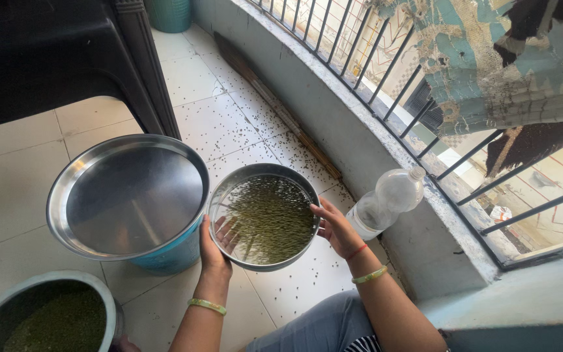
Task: The person sits on a tiled balcony floor and sorts green mung beans by hand. They pour beans from a sieve into a metal tray, then pick out debris and transfer the sorted beans into a larger metal bowl.
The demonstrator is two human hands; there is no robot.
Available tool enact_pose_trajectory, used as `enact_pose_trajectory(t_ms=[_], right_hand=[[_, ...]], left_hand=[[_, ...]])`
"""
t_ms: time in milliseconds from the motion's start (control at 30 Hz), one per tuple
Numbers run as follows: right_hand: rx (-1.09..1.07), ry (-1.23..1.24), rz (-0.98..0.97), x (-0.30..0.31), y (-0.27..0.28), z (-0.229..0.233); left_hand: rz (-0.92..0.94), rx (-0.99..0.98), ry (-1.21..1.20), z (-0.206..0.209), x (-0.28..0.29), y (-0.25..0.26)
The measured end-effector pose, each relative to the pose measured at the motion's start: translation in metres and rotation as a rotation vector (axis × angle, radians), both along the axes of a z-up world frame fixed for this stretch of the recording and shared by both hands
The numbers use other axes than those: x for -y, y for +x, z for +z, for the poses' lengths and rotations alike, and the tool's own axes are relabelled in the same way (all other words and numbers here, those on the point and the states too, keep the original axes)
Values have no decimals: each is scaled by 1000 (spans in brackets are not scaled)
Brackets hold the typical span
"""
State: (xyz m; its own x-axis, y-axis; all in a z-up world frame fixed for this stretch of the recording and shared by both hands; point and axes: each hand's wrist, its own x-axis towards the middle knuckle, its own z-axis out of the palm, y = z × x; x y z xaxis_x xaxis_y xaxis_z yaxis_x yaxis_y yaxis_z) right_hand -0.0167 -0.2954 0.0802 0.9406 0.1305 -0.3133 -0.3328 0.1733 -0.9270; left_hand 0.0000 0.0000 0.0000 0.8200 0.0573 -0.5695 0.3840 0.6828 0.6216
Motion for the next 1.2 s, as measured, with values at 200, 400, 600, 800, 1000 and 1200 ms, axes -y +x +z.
enact_pose_trajectory(t_ms=[200,400,600,800,1000,1200], right_hand=[[-233,184,-343,61,28,-46],[-144,125,-241,12,4,-34],[-239,48,-341,43,22,-40],[-260,242,-425,41,16,-43],[-239,-6,-250,31,16,-36],[-252,276,-410,57,21,-39]], left_hand=[[-220,261,-89,25,45,-22],[-77,45,-43,21,16,-2],[-110,203,-42,37,39,-24],[-207,89,-20,25,37,-6],[-60,134,-42,18,33,-16],[-259,157,0,24,49,-19]])
